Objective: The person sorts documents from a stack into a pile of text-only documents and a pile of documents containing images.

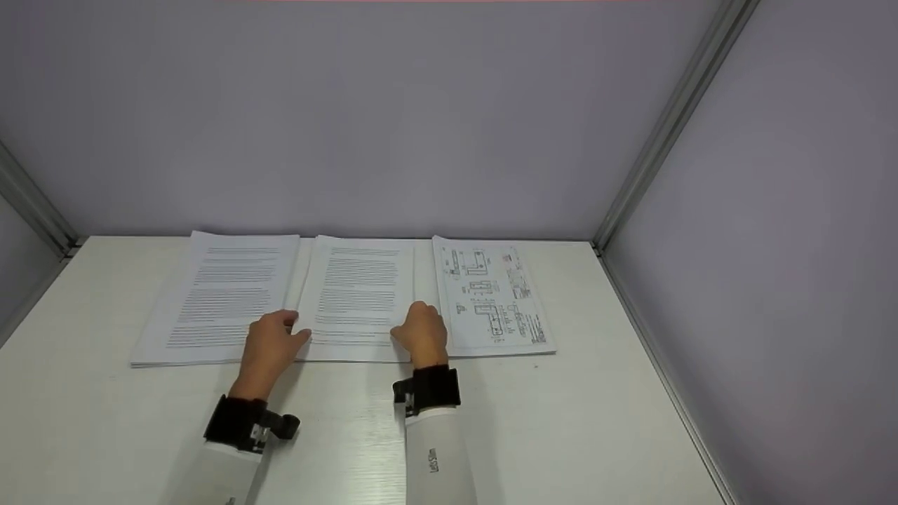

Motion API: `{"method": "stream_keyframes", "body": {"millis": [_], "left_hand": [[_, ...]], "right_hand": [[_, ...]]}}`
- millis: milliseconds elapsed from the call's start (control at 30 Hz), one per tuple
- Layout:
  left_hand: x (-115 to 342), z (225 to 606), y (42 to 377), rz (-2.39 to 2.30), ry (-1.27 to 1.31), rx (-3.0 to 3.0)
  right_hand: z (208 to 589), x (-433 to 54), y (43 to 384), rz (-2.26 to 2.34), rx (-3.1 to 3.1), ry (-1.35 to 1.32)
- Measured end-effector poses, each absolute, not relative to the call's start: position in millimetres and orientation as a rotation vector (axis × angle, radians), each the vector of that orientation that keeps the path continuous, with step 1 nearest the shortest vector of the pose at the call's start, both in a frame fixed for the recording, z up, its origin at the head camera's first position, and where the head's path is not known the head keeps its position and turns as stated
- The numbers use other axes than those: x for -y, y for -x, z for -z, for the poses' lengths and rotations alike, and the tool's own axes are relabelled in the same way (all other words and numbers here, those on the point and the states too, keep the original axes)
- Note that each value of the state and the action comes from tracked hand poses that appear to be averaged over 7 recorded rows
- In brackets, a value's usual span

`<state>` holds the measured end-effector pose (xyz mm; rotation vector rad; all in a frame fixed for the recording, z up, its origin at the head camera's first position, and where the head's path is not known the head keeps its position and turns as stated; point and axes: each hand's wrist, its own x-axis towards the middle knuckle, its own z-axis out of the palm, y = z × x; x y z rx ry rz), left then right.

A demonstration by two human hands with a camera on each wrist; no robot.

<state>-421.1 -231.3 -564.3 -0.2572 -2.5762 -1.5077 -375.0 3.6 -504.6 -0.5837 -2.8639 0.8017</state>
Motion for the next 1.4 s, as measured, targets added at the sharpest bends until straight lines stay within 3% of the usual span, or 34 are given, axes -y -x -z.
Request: {"method": "stream_keyframes", "body": {"millis": [500, 900, 1400], "left_hand": [[234, 559, 413, 1.445, 0.124, 2.526], [258, 545, 410, 1.483, 0.253, 2.844], [252, 546, 407, 1.413, 0.257, 2.849]], "right_hand": [[505, -7, 374, -0.87, 2.841, 0.561], [498, -13, 362, -0.768, 3.025, 0.505], [499, -5, 367, -0.873, 2.986, 0.536]]}}
